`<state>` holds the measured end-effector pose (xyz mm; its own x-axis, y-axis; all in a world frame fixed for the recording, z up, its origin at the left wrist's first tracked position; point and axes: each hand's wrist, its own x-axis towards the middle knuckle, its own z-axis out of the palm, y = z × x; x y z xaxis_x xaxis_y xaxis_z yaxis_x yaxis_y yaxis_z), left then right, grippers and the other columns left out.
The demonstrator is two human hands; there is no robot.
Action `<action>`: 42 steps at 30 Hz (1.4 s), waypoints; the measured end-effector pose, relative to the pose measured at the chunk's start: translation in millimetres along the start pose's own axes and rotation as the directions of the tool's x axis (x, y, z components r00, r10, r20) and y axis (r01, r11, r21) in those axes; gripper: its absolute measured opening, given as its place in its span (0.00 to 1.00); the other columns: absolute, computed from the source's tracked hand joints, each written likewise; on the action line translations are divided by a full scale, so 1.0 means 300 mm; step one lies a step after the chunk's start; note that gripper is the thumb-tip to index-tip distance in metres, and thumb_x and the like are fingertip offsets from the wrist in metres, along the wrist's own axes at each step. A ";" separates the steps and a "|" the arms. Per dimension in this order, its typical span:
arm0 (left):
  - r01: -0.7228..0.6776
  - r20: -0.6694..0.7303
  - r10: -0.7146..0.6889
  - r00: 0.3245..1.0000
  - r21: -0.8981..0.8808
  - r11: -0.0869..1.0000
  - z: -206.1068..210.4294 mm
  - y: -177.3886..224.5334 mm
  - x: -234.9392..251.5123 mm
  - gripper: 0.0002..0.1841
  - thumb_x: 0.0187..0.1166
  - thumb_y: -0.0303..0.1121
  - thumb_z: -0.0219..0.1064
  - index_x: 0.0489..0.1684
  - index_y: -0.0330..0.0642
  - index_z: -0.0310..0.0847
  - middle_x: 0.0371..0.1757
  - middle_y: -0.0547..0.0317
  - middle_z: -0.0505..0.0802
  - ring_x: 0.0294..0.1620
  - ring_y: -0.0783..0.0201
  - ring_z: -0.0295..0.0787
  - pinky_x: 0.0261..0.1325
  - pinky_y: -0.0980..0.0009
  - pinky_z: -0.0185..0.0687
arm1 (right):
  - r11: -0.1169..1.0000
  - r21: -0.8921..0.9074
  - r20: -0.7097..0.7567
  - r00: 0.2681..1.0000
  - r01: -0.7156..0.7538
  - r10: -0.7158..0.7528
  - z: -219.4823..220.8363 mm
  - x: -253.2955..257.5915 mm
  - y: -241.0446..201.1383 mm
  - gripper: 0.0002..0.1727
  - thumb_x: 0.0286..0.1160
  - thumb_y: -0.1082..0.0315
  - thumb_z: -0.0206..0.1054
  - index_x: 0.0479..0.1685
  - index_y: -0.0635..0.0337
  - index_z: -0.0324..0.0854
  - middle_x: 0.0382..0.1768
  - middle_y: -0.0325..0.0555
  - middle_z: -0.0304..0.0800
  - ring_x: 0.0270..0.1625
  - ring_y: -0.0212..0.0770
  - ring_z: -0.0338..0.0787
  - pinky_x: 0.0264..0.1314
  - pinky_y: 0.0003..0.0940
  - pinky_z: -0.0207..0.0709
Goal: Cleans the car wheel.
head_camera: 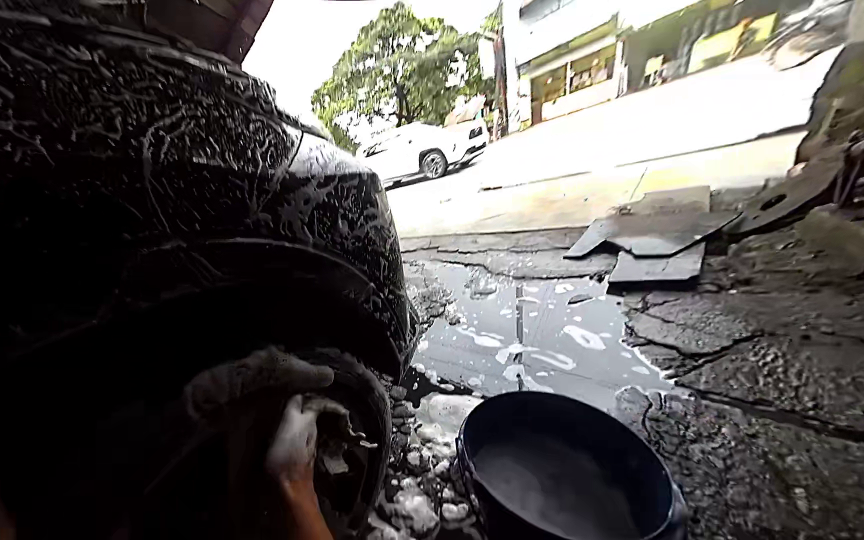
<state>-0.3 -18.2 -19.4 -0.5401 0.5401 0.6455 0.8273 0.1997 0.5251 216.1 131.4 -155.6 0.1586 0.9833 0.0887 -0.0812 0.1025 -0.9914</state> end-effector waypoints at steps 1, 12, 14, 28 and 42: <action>0.009 0.013 -0.009 1.000 -0.009 1.000 -0.003 0.045 -0.009 0.19 0.86 0.27 0.54 0.65 0.18 0.78 0.68 0.27 0.85 0.72 0.50 0.82 0.79 0.62 0.71 | 0.998 -0.011 -0.022 0.998 -0.058 0.058 0.018 0.027 0.039 0.27 0.91 0.57 0.49 0.77 0.69 0.73 0.70 0.67 0.83 0.75 0.56 0.83 0.78 0.53 0.75; -0.070 -0.021 0.071 0.997 0.039 0.997 0.003 -0.005 0.035 0.18 0.88 0.35 0.57 0.61 0.27 0.84 0.62 0.33 0.90 0.67 0.48 0.86 0.74 0.51 0.77 | 0.984 -0.070 0.071 0.985 0.163 -0.158 -0.015 -0.096 0.012 0.24 0.85 0.58 0.57 0.67 0.67 0.81 0.59 0.62 0.89 0.66 0.53 0.88 0.71 0.51 0.80; -0.063 -0.007 0.064 0.998 0.035 0.997 0.000 0.002 0.020 0.18 0.89 0.35 0.57 0.61 0.27 0.84 0.62 0.34 0.89 0.67 0.48 0.85 0.75 0.50 0.76 | 0.993 -0.058 0.054 0.993 0.106 -0.103 0.003 -0.053 0.046 0.26 0.90 0.54 0.50 0.70 0.66 0.79 0.61 0.64 0.88 0.68 0.55 0.87 0.72 0.54 0.80; -0.074 -0.057 0.077 0.995 0.043 0.996 0.010 -0.011 0.037 0.16 0.87 0.29 0.55 0.57 0.27 0.84 0.58 0.36 0.90 0.63 0.53 0.86 0.71 0.55 0.78 | 0.920 -0.384 0.081 0.989 -0.081 0.121 -0.016 0.040 0.233 0.30 0.85 0.56 0.59 0.82 0.63 0.71 0.69 0.70 0.83 0.72 0.68 0.83 0.72 0.69 0.74; -0.062 -0.019 0.064 0.998 0.095 0.993 0.006 0.022 0.020 0.19 0.90 0.31 0.53 0.65 0.23 0.80 0.66 0.30 0.86 0.70 0.47 0.82 0.78 0.52 0.71 | 0.796 -0.549 0.126 0.967 0.255 -0.223 -0.181 0.002 0.291 0.20 0.81 0.60 0.64 0.62 0.65 0.85 0.60 0.66 0.89 0.67 0.65 0.87 0.67 0.66 0.79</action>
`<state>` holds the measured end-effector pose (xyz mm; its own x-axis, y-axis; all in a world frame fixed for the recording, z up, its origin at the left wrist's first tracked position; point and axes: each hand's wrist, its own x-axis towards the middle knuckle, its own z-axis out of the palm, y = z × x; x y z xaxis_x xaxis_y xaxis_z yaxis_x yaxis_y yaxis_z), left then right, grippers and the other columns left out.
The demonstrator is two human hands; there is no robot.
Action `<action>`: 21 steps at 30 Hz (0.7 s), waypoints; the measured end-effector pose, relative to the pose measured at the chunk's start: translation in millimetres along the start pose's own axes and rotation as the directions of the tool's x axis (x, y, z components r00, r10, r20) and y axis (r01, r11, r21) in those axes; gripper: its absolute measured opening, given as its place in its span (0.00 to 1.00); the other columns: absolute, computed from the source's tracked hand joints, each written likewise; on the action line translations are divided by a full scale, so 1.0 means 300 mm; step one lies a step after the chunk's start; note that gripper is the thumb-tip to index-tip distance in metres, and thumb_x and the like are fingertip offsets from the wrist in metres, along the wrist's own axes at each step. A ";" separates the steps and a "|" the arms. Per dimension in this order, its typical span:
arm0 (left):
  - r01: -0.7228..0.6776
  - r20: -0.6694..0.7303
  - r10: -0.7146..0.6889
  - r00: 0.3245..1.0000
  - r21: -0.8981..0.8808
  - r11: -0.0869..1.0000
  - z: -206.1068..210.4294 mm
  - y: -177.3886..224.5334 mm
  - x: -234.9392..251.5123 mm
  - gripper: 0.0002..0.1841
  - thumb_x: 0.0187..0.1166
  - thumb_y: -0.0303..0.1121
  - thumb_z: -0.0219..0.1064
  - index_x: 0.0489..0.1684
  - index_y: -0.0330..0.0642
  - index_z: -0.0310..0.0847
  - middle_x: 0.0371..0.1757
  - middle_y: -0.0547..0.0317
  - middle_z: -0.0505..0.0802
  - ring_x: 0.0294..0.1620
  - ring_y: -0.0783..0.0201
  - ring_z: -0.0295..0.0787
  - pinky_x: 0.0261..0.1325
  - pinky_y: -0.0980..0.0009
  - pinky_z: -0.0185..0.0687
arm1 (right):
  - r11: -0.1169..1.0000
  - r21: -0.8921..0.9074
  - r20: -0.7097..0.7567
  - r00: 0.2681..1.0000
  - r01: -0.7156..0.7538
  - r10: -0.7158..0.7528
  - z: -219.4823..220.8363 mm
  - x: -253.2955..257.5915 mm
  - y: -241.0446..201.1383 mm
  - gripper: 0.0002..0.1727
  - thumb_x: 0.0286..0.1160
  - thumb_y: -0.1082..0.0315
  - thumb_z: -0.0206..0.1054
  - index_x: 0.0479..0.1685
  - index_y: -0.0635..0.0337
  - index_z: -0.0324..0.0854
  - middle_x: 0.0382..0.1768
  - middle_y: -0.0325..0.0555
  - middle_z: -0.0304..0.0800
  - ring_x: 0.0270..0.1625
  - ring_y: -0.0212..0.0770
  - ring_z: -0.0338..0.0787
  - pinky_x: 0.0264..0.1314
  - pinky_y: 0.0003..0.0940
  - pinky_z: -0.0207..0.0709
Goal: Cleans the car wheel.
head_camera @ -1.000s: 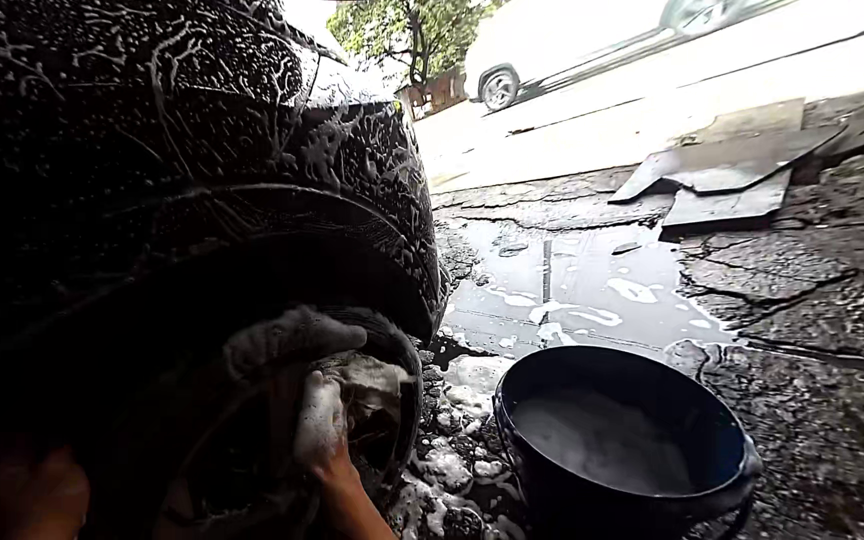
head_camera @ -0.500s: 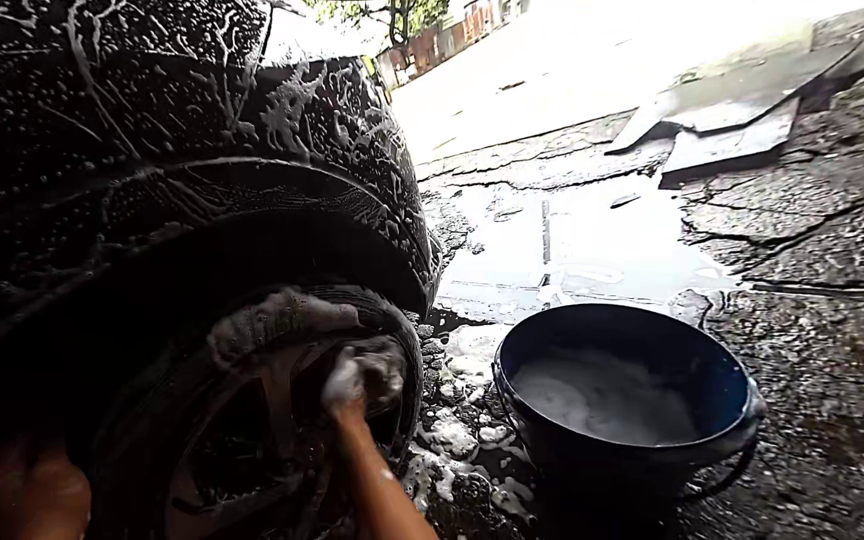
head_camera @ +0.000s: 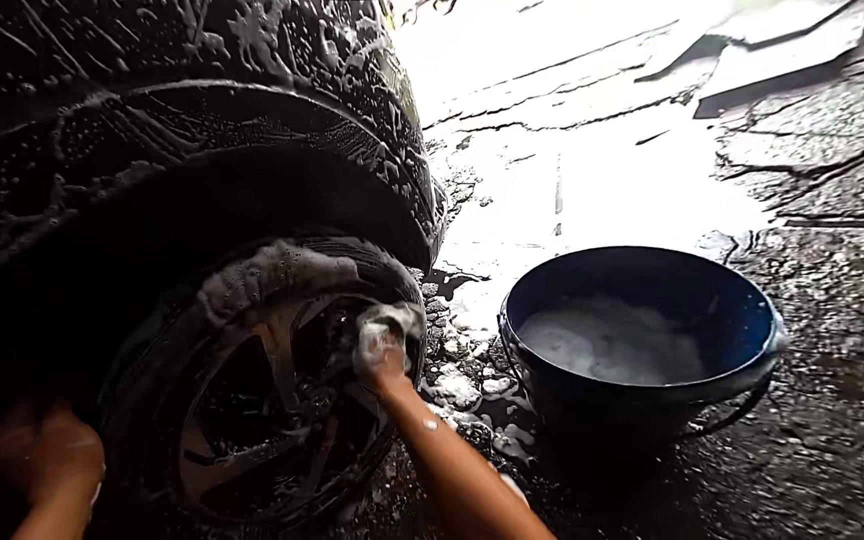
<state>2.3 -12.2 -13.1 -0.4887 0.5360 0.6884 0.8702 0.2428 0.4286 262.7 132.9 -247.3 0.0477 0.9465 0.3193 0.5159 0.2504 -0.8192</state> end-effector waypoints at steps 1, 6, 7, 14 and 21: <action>-0.010 0.010 0.010 1.000 -0.002 1.000 0.000 -0.006 0.002 0.19 0.90 0.31 0.53 0.65 0.23 0.80 0.67 0.30 0.86 0.71 0.46 0.82 0.79 0.51 0.72 | 0.999 -0.041 -0.080 0.997 0.016 -0.019 0.013 0.038 0.017 0.18 0.78 0.60 0.66 0.59 0.63 0.86 0.59 0.65 0.89 0.65 0.66 0.87 0.62 0.67 0.80; 0.027 0.001 -0.028 1.000 0.078 0.997 0.005 0.012 0.011 0.20 0.90 0.36 0.54 0.66 0.28 0.81 0.67 0.29 0.87 0.73 0.39 0.81 0.78 0.40 0.69 | 0.993 0.022 0.025 0.993 -0.120 0.119 0.123 -0.037 -0.053 0.25 0.77 0.59 0.65 0.69 0.65 0.81 0.65 0.70 0.85 0.70 0.68 0.83 0.68 0.68 0.77; 0.042 -0.003 -0.042 0.999 0.084 0.996 0.005 0.024 0.009 0.20 0.90 0.36 0.55 0.66 0.28 0.81 0.67 0.29 0.86 0.73 0.38 0.80 0.77 0.38 0.68 | 0.980 0.095 0.091 0.982 -0.175 0.167 0.128 -0.085 -0.093 0.25 0.78 0.60 0.66 0.68 0.68 0.81 0.66 0.71 0.84 0.72 0.68 0.83 0.72 0.66 0.76; 0.036 0.004 -0.037 0.999 0.139 0.990 0.001 0.043 -0.002 0.20 0.89 0.39 0.56 0.66 0.32 0.83 0.67 0.33 0.88 0.74 0.39 0.81 0.78 0.38 0.68 | 0.826 0.493 0.190 0.960 -0.273 0.204 0.227 -0.329 -0.155 0.21 0.74 0.66 0.63 0.63 0.65 0.86 0.61 0.58 0.90 0.71 0.52 0.86 0.78 0.51 0.76; 0.050 -0.024 -0.047 0.999 0.154 0.987 0.013 0.002 0.012 0.21 0.90 0.39 0.54 0.66 0.33 0.83 0.66 0.34 0.88 0.72 0.43 0.83 0.77 0.43 0.72 | 0.671 0.437 0.109 0.776 -0.599 0.621 0.025 0.150 0.149 0.30 0.92 0.48 0.48 0.75 0.63 0.76 0.73 0.66 0.81 0.79 0.62 0.78 0.80 0.62 0.71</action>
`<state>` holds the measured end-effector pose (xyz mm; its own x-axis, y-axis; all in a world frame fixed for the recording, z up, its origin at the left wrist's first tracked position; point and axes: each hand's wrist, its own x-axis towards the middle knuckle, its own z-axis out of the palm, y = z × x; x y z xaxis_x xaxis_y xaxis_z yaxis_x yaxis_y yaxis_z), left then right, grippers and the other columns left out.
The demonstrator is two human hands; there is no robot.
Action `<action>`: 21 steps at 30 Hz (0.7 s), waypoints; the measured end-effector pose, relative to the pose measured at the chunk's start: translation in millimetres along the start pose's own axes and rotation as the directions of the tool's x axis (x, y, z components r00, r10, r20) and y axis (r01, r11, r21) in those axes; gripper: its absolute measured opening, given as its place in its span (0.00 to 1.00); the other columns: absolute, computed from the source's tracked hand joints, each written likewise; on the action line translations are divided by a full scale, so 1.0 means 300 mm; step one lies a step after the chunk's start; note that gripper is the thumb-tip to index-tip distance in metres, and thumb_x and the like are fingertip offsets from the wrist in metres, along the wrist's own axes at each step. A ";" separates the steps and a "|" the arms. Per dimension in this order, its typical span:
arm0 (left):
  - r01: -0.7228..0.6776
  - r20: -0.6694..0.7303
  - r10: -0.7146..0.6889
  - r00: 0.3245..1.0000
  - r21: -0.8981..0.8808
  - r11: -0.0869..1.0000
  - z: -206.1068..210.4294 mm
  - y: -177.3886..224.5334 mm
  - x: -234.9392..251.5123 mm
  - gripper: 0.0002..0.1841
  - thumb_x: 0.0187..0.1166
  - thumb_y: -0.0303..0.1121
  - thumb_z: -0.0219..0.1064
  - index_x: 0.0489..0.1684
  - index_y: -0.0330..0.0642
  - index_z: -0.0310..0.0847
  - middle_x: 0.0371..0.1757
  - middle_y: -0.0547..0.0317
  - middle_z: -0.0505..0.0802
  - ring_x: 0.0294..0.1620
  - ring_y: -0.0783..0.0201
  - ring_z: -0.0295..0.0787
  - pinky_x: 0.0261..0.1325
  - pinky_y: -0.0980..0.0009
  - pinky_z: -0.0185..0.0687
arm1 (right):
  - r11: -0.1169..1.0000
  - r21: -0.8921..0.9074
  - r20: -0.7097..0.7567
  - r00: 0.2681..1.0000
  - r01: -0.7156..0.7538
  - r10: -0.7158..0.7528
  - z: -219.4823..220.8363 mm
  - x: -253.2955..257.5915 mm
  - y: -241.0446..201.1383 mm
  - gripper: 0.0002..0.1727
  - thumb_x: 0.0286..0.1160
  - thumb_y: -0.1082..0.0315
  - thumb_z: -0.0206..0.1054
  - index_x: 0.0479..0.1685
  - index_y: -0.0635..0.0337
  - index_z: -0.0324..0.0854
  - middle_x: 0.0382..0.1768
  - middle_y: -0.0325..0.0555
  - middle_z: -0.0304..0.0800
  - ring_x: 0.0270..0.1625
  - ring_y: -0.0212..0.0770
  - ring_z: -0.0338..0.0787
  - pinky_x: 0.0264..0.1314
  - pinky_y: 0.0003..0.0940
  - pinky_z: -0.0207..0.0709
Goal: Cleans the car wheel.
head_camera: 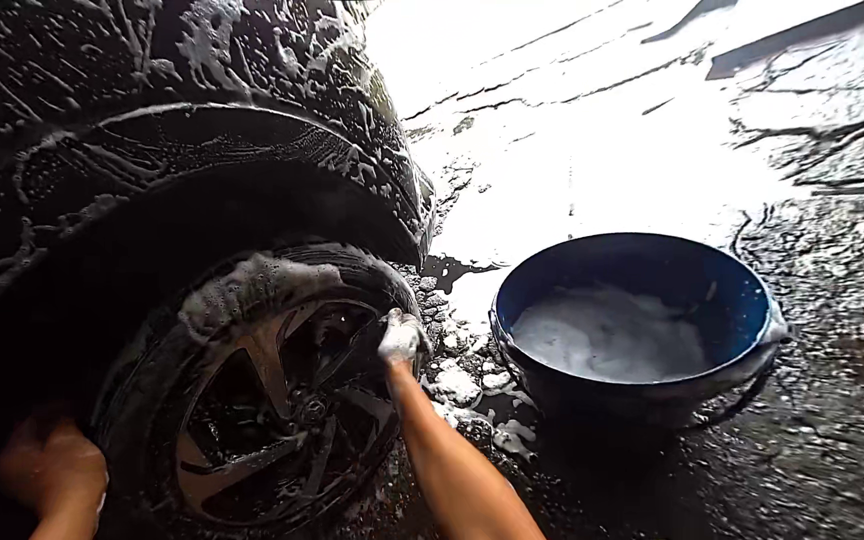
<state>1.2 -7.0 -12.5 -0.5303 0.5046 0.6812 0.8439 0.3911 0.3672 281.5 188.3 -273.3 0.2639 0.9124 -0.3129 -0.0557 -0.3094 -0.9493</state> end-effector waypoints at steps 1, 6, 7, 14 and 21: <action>0.000 -0.005 0.000 1.000 -0.001 1.000 0.000 0.000 -0.002 0.21 0.90 0.38 0.53 0.66 0.33 0.83 0.66 0.34 0.89 0.72 0.43 0.83 0.77 0.43 0.72 | 0.993 0.058 -0.081 0.990 -0.107 0.111 0.022 0.054 -0.003 0.33 0.88 0.42 0.52 0.74 0.61 0.79 0.72 0.65 0.82 0.77 0.62 0.79 0.78 0.64 0.71; 0.022 0.029 -0.023 0.999 0.041 0.999 -0.010 0.000 -0.018 0.23 0.93 0.39 0.50 0.70 0.25 0.77 0.69 0.24 0.84 0.76 0.35 0.78 0.81 0.40 0.66 | 0.967 -0.175 0.078 0.981 0.188 -0.177 0.172 -0.262 0.038 0.25 0.85 0.58 0.59 0.76 0.62 0.76 0.73 0.70 0.79 0.77 0.68 0.78 0.73 0.69 0.74; 0.028 0.053 -0.031 0.998 0.058 0.998 -0.011 -0.029 -0.013 0.24 0.93 0.39 0.51 0.71 0.26 0.76 0.69 0.23 0.83 0.76 0.33 0.77 0.80 0.36 0.65 | 0.970 -0.088 0.121 0.969 0.227 -0.216 0.161 -0.341 0.053 0.25 0.84 0.60 0.61 0.75 0.62 0.76 0.73 0.67 0.79 0.78 0.64 0.78 0.74 0.65 0.74; 0.054 0.065 -0.045 0.997 -0.149 0.987 -0.006 -0.022 -0.009 0.18 0.90 0.35 0.54 0.66 0.30 0.80 0.66 0.31 0.86 0.69 0.42 0.82 0.74 0.41 0.71 | 0.829 -0.378 0.046 0.903 0.411 -0.427 0.028 -0.131 0.211 0.21 0.79 0.64 0.61 0.67 0.66 0.82 0.62 0.70 0.87 0.68 0.68 0.85 0.67 0.70 0.77; -0.007 0.043 0.013 0.999 -0.136 0.991 0.006 -0.045 0.010 0.21 0.91 0.42 0.53 0.67 0.36 0.81 0.65 0.38 0.87 0.69 0.50 0.83 0.75 0.46 0.75 | 0.807 -0.519 0.034 0.950 0.283 -0.311 0.002 0.038 0.285 0.24 0.76 0.64 0.61 0.73 0.59 0.79 0.67 0.67 0.84 0.71 0.68 0.83 0.67 0.73 0.76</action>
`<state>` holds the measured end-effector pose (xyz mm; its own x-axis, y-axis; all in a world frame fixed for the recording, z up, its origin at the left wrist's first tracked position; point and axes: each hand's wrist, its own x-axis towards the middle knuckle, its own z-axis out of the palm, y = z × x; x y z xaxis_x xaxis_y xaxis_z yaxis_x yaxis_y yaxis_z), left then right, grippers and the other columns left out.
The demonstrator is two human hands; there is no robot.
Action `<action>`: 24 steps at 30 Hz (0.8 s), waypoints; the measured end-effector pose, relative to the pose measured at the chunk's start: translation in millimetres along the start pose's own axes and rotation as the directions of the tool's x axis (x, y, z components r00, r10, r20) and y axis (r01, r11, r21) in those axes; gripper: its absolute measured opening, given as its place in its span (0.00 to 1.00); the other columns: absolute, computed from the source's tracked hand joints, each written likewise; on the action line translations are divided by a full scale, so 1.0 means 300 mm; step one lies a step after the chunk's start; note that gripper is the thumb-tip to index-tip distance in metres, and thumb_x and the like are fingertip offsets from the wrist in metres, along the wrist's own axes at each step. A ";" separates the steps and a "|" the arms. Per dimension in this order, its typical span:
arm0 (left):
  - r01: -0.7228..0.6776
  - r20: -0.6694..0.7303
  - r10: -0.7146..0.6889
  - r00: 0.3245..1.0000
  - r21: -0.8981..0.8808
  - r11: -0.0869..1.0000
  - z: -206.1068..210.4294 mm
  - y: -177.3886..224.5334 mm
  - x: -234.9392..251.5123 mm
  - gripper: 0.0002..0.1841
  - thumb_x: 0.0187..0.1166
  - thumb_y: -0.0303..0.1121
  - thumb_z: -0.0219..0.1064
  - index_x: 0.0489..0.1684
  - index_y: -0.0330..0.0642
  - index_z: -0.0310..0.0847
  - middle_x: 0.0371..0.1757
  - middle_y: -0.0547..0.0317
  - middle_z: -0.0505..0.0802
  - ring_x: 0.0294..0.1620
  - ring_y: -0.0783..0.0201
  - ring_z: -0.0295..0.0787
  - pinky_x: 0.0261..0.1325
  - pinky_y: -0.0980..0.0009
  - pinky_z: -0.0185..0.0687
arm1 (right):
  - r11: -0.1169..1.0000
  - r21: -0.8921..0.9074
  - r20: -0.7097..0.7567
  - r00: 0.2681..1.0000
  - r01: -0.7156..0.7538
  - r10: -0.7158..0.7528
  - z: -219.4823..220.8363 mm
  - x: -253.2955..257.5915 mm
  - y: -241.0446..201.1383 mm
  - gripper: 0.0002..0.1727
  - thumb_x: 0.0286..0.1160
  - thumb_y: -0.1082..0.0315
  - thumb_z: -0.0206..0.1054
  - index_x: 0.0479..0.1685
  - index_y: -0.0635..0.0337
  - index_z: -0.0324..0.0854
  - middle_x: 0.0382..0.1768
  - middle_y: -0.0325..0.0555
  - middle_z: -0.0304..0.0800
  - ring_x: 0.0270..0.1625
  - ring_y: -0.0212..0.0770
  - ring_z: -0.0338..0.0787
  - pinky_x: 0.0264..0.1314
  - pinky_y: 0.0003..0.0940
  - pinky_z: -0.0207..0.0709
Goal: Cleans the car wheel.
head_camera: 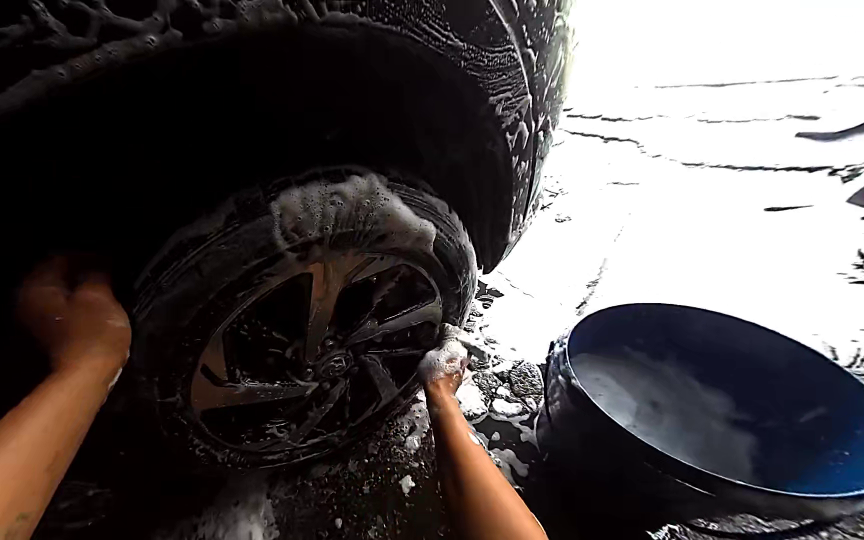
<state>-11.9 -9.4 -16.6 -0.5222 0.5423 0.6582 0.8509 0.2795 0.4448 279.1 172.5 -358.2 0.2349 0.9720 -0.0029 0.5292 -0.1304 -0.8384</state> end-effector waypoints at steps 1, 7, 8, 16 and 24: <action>-0.004 0.001 0.004 1.000 -0.012 1.000 0.000 0.002 0.004 0.20 0.91 0.41 0.53 0.66 0.36 0.81 0.64 0.38 0.88 0.68 0.50 0.84 0.74 0.46 0.76 | 0.999 -0.031 0.060 0.998 -0.012 0.014 -0.002 -0.005 0.023 0.25 0.75 0.63 0.63 0.72 0.58 0.79 0.68 0.67 0.84 0.71 0.68 0.83 0.66 0.73 0.76; -0.026 -0.002 0.026 1.000 -0.049 0.998 -0.005 -0.001 0.003 0.18 0.90 0.38 0.53 0.64 0.37 0.82 0.61 0.41 0.89 0.65 0.54 0.84 0.71 0.49 0.77 | 0.892 -0.095 0.182 0.888 0.443 -0.422 -0.080 -0.122 -0.036 0.20 0.74 0.64 0.68 0.65 0.59 0.86 0.66 0.63 0.87 0.72 0.64 0.83 0.73 0.67 0.75; -0.036 -0.004 0.036 0.999 -0.049 0.998 -0.006 -0.016 0.006 0.17 0.90 0.38 0.53 0.62 0.37 0.83 0.59 0.43 0.89 0.62 0.57 0.85 0.69 0.52 0.78 | 0.836 -0.123 0.168 0.841 0.535 -0.514 -0.089 -0.116 -0.051 0.22 0.76 0.64 0.66 0.68 0.60 0.85 0.68 0.65 0.85 0.73 0.66 0.82 0.73 0.68 0.75; -0.044 -0.014 0.043 0.999 -0.097 0.994 -0.005 -0.023 0.003 0.16 0.89 0.37 0.55 0.59 0.38 0.84 0.57 0.49 0.90 0.59 0.66 0.86 0.68 0.60 0.80 | 0.939 -0.097 0.076 0.943 0.330 -0.323 0.136 -0.093 0.087 0.26 0.76 0.64 0.65 0.76 0.56 0.79 0.78 0.63 0.77 0.81 0.65 0.75 0.78 0.68 0.71; 0.086 -0.007 -0.086 0.996 -0.067 0.994 -0.025 0.099 -0.050 0.17 0.89 0.37 0.57 0.63 0.34 0.83 0.64 0.39 0.88 0.67 0.50 0.83 0.75 0.46 0.71 | 0.875 0.461 0.215 0.939 0.146 -0.269 0.028 -0.367 -0.208 0.20 0.75 0.68 0.66 0.67 0.52 0.84 0.58 0.50 0.91 0.59 0.48 0.90 0.62 0.56 0.84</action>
<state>20.7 -15.3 -8.6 -0.5940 0.5107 0.6216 0.7974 0.2711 0.5391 213.5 75.1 -310.2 -0.0970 0.9896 0.1059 0.1216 0.1174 -0.9856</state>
